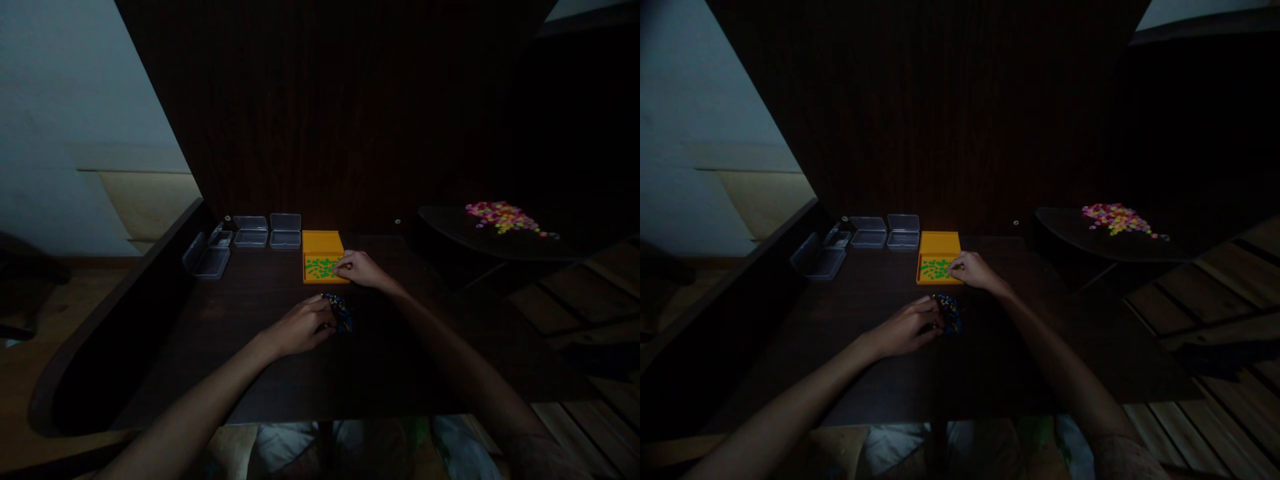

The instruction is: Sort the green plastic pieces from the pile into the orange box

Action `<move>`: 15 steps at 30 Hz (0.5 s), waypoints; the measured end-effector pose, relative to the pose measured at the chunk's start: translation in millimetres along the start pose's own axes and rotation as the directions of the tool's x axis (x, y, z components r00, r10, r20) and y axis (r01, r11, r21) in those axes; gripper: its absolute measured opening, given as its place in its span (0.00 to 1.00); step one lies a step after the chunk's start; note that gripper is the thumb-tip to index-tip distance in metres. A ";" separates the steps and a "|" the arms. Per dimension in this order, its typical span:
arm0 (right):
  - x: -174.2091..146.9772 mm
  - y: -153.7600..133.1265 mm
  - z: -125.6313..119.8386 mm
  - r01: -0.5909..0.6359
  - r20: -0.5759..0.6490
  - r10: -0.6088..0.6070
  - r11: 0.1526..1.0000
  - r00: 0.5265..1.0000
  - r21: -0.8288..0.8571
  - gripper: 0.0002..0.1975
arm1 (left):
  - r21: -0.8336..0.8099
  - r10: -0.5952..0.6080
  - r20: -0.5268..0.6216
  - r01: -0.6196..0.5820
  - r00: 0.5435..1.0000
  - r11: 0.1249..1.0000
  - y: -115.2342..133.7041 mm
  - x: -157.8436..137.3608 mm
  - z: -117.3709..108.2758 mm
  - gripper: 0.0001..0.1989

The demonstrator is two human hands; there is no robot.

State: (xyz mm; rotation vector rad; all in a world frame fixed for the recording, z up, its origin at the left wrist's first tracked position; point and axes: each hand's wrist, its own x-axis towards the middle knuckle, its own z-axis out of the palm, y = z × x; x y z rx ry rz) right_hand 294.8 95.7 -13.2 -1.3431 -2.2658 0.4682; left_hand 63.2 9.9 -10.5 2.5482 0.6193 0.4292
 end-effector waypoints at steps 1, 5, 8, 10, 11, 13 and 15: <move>0.2 0.1 0.6 -0.001 0.006 0.001 1.000 1.000 -0.013 0.07 | -0.002 0.001 -0.003 -0.001 1.000 1.000 -0.1 0.1 0.5 0.06; 0.4 0.2 0.9 0.014 0.034 -0.012 0.996 0.999 -0.085 0.08 | -0.010 0.007 -0.010 -0.007 1.000 1.000 0.2 0.3 1.6 0.05; 0.2 0.1 0.5 0.025 0.039 -0.019 0.989 0.999 -0.143 0.09 | -0.012 0.003 -0.011 -0.003 1.000 1.000 0.3 0.4 1.7 0.05; 0.1 0.0 0.4 0.026 0.033 -0.021 0.985 0.999 -0.173 0.10 | -0.012 0.006 -0.005 -0.006 1.000 1.000 -0.1 0.3 1.9 0.05; 0.1 0.0 0.3 0.027 0.026 -0.023 0.983 0.999 -0.181 0.10 | -0.011 0.008 -0.004 -0.008 1.000 1.000 -0.5 0.2 2.1 0.05; -0.2 -0.2 -0.1 0.034 0.012 -0.032 0.983 0.999 -0.182 0.10 | -0.009 0.008 -0.007 -0.008 1.000 1.000 -1.2 -0.3 2.1 0.05; -1.0 -0.7 -1.0 0.051 0.004 -0.051 0.984 0.999 -0.171 0.10 | -0.012 0.005 -0.016 -0.005 1.000 1.000 -1.2 -0.7 1.0 0.05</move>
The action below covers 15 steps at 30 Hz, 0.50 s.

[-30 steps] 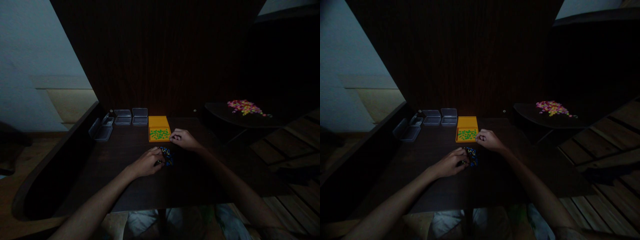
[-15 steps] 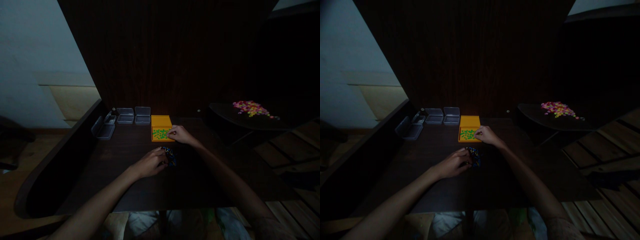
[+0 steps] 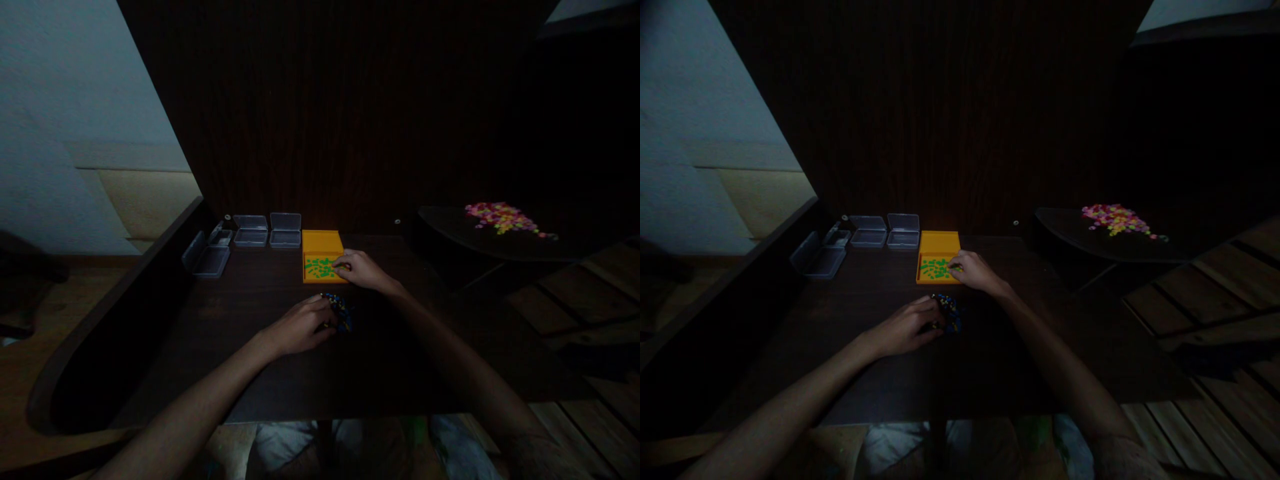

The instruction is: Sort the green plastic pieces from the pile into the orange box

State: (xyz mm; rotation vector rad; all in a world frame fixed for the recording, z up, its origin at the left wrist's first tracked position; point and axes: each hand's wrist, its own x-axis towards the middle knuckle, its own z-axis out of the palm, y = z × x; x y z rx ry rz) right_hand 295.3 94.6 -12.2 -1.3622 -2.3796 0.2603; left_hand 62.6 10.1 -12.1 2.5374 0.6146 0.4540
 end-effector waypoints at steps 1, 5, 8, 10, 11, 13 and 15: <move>-0.7 -0.5 -0.7 0.008 -0.003 -0.008 1.000 1.000 0.008 0.09 | -0.003 -0.003 -0.003 0.003 1.000 1.000 0.4 -0.1 -1.1 0.05; -6.7 -6.3 -5.2 0.038 -0.035 -0.036 0.996 0.999 0.076 0.09 | -0.009 -0.020 0.001 0.020 1.000 1.000 3.6 -0.3 -7.7 0.07; -16.5 -16.7 -10.8 0.107 -0.041 -0.101 0.978 0.994 0.178 0.07 | 0.009 -0.025 0.011 0.025 1.000 1.000 4.2 -0.7 -11.0 0.07; -26.2 -26.4 -15.3 0.169 -0.003 -0.174 0.951 0.985 0.258 0.07 | 0.020 -0.024 0.009 0.023 1.000 1.000 3.0 -1.1 -11.4 0.07; -31.8 -31.6 -17.5 0.194 0.020 -0.210 0.935 0.978 0.297 0.07 | 0.022 -0.023 0.007 0.023 1.000 0.999 2.1 -1.4 -11.2 0.07; -43.9 -42.2 -20.7 0.243 0.042 -0.275 0.902 0.960 0.357 0.07 | 0.029 -0.024 0.004 0.023 1.000 0.999 0.3 -1.8 -10.5 0.07; -55.3 -51.9 -21.6 0.267 0.062 -0.313 0.884 0.948 0.383 0.05 | 0.034 -0.023 -0.001 0.023 1.000 0.999 -1.1 -2.2 -9.8 0.06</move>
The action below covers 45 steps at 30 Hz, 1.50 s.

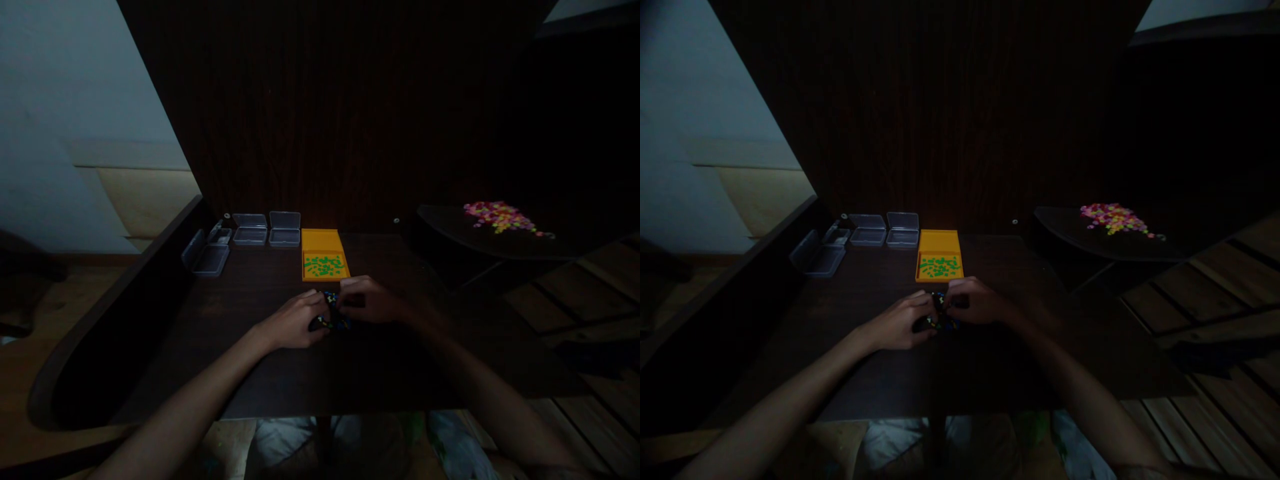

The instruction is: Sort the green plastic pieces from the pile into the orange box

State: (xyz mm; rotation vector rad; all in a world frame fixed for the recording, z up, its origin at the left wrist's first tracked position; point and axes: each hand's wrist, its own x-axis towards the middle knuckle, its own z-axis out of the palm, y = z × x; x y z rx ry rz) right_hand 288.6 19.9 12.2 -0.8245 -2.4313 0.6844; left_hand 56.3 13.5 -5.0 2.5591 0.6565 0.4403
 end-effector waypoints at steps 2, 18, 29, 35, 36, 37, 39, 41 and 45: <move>-5.7 -8.7 5.7 -0.007 0.030 0.006 0.999 1.000 0.033 0.03 | 0.007 0.005 -0.006 -0.005 1.000 1.000 -0.7 -0.4 0.7 0.06; -10.0 -5.2 38.9 -0.106 0.052 0.110 0.991 0.993 -0.076 0.02 | 0.026 0.035 -0.028 -0.035 0.999 0.999 -0.9 -1.1 2.8 0.05; -8.3 -7.1 39.9 -0.198 -0.002 0.198 0.979 0.980 -0.045 0.02 | 0.010 0.031 -0.039 -0.030 0.999 0.999 0.3 1.0 8.5 0.04; -10.8 -8.1 40.7 -0.207 -0.019 0.206 0.972 0.978 -0.114 0.03 | -0.040 0.050 -0.038 -0.051 0.998 0.998 2.8 1.2 6.4 0.04; -11.4 -8.5 40.5 -0.210 -0.012 0.210 0.969 0.978 -0.129 0.03 | -0.046 0.056 -0.040 -0.058 0.998 0.997 3.0 1.1 5.0 0.04; -11.9 -9.0 40.3 -0.209 -0.004 0.210 0.968 0.978 -0.139 0.03 | -0.048 0.059 -0.046 -0.061 0.997 0.997 2.8 1.1 3.1 0.04; -12.2 -10.3 40.1 -0.203 0.012 0.208 0.966 0.978 -0.157 0.04 | -0.043 0.050 -0.085 -0.054 0.995 0.998 0.7 0.9 -2.4 0.05; -11.5 -12.0 40.4 -0.211 0.013 0.217 0.960 0.976 -0.185 0.04 | -0.030 0.014 -0.156 -0.019 0.988 0.999 -4.4 0.7 -9.9 0.07; -8.9 -16.3 42.8 -0.224 0.019 0.237 0.940 0.971 -0.258 0.05 | -0.033 -0.066 -0.319 0.058 0.945 0.998 -22.4 2.4 -26.7 0.07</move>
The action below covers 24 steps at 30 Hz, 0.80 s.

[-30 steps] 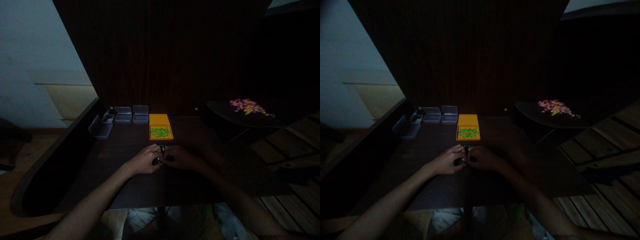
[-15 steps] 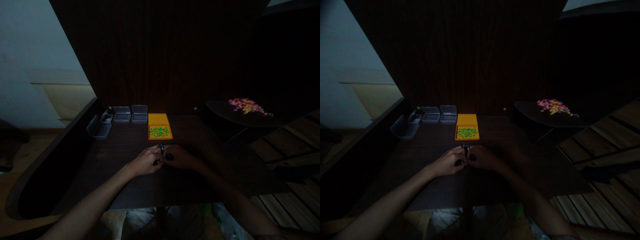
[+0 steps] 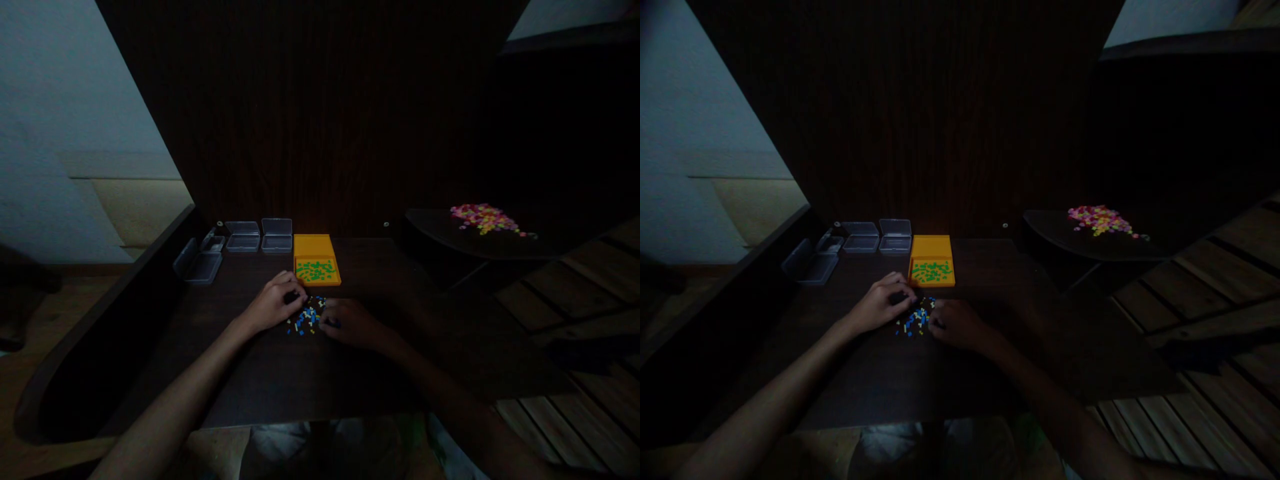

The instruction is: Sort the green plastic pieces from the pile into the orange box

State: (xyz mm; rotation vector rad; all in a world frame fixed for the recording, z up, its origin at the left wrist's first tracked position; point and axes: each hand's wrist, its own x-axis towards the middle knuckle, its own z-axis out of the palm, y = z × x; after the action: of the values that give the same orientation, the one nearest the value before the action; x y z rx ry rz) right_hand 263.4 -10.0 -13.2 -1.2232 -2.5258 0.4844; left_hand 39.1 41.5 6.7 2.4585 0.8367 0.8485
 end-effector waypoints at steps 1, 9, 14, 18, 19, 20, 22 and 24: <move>0.2 -1.0 0.5 0.005 -0.003 -0.005 1.000 1.000 -0.005 0.06 | 0.002 -0.033 -0.025 0.033 0.999 0.999 -5.0 2.8 -3.0 0.07; 1.6 0.4 6.5 0.027 -0.061 -0.022 0.997 0.998 0.077 0.03 | 0.132 -0.131 -0.076 0.140 0.988 0.981 -34.4 32.2 -0.2 0.05; 2.7 2.2 8.5 0.000 -0.070 0.006 0.995 0.998 0.096 0.03 | 0.179 -0.195 0.020 0.188 0.981 0.966 -46.6 50.7 4.1 0.03; 2.3 0.9 7.4 0.015 -0.072 -0.008 0.995 0.997 0.095 0.03 | 0.162 -0.237 0.085 0.221 0.968 0.962 -53.6 57.3 5.3 0.03; 2.1 0.3 6.9 0.020 -0.076 -0.013 0.996 0.997 0.089 0.03 | 0.159 -0.237 0.084 0.221 0.968 0.962 -54.7 57.5 6.0 0.03; 2.1 -0.4 6.4 0.026 -0.079 -0.020 0.996 0.997 0.080 0.03 | 0.158 -0.232 0.079 0.217 0.970 0.963 -55.5 57.4 6.8 0.03; 2.0 -1.8 5.5 0.047 -0.077 -0.042 0.997 0.996 0.058 0.03 | 0.154 -0.222 0.075 0.208 0.972 0.966 -56.3 56.8 8.3 0.04; 1.8 -3.0 4.8 0.068 -0.067 -0.066 0.997 0.996 0.040 0.03 | 0.156 -0.225 0.086 0.210 0.970 0.965 -56.2 56.1 8.9 0.04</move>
State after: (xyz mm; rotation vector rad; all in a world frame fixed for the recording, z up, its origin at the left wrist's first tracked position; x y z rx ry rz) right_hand 258.3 -11.1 -16.0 -1.1172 -2.4800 0.4710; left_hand 57.9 118.0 -7.0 2.4499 1.1416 0.5949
